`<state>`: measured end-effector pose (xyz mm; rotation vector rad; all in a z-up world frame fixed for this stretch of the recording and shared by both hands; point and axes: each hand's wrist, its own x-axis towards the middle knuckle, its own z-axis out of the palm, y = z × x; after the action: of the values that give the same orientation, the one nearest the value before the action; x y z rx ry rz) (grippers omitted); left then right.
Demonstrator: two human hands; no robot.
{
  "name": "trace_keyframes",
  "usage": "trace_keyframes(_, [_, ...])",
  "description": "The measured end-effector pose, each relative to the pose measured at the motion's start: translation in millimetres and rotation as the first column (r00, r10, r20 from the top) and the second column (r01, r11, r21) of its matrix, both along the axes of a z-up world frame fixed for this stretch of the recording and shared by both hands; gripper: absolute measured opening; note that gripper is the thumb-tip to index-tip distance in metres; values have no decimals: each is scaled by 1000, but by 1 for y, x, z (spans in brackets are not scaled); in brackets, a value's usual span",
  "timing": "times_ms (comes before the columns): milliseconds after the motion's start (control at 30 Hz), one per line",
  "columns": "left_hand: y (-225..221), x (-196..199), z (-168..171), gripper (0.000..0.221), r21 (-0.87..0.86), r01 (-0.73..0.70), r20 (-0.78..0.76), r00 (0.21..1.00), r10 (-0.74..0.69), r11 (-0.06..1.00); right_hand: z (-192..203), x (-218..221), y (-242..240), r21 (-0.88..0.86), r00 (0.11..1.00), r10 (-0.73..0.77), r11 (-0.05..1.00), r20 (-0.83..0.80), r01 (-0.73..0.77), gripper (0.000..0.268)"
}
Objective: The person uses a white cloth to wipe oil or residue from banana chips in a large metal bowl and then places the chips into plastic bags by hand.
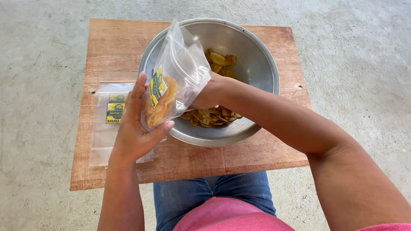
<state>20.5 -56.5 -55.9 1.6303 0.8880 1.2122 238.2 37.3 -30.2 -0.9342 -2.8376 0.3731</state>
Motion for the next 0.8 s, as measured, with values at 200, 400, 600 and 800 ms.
trace_keyframes(200, [-1, 3, 0, 106, -27, -22, -19, 1000, 22, 999, -10, 5, 1, -75, 991, -83, 994, -108, 75, 25])
trace_keyframes(400, [-2, 4, -2, 105, -25, -7, 14, 1000, 8, 1000, -21, 11, 16, -110, 987, -158, 982, -11, 156, 23])
trace_keyframes(600, [-1, 3, -3, 105, -41, -1, 40, 999, 3, 999, 8, 61, 38, -389, 867, -497, 806, -35, 446, 31])
trace_keyframes(800, [1, -2, 1, 105, 92, -80, -124, 988, 91, 993, 37, 93, 14, -286, 902, -422, 857, 90, 429, 41])
